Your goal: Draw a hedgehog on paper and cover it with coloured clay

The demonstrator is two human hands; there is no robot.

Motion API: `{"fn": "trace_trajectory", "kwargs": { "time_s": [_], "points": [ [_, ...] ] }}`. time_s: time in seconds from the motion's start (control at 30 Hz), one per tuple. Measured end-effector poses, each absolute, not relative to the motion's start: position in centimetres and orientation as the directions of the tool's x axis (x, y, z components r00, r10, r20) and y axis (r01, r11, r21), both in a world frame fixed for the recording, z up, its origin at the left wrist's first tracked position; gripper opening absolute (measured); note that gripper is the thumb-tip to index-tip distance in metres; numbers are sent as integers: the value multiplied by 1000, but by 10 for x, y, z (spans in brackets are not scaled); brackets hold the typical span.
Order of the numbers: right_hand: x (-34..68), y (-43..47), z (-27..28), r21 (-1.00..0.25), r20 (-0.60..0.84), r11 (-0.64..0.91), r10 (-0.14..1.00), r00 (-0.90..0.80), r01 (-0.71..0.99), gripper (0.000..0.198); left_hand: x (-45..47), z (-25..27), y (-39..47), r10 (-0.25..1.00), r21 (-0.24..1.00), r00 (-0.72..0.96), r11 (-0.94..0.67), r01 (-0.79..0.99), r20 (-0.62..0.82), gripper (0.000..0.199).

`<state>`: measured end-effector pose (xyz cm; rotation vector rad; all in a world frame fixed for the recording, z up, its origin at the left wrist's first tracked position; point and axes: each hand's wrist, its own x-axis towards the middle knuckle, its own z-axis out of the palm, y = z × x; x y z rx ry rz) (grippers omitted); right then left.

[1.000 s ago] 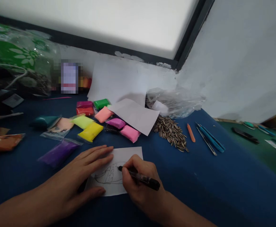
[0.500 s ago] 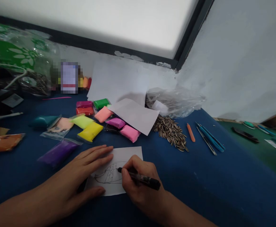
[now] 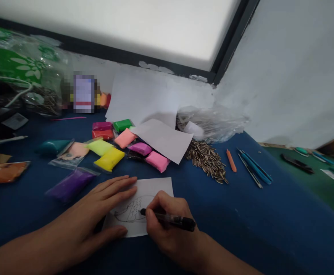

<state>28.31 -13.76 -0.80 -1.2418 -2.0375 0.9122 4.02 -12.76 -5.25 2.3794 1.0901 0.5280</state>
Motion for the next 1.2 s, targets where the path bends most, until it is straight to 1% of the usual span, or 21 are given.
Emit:
{"fn": "trace_trajectory", "kwargs": {
  "time_s": [0.23,0.37,0.47,0.6,0.77,1.0,1.2],
  "points": [
    [281,-137,-6,-773,131,328,920,-369,543,19,42,-50,-129,799,548,583,-557,623,150,71],
    [282,-138,-4,-762,120,338,912,-393,552,18,40,-51,-129,771,546,625,-578,607,122,72],
    [282,-140,-3,-761,112,348,902,-417,548,18,40,-52,-129,780,563,609,-570,598,144,72],
    [283,-140,-4,-773,111,327,914,-391,544,18,43,-51,-131,802,583,571,-552,596,176,71],
    [283,-138,-5,-764,103,343,900,-423,546,17,44,-50,-131,808,588,562,-545,598,178,71],
    [282,-140,-4,-747,117,354,903,-414,563,17,45,-48,-132,809,574,563,-544,612,167,68],
    [284,-141,-4,-753,89,342,899,-428,562,17,44,-49,-132,803,567,569,-555,608,176,70]
  ]
}}
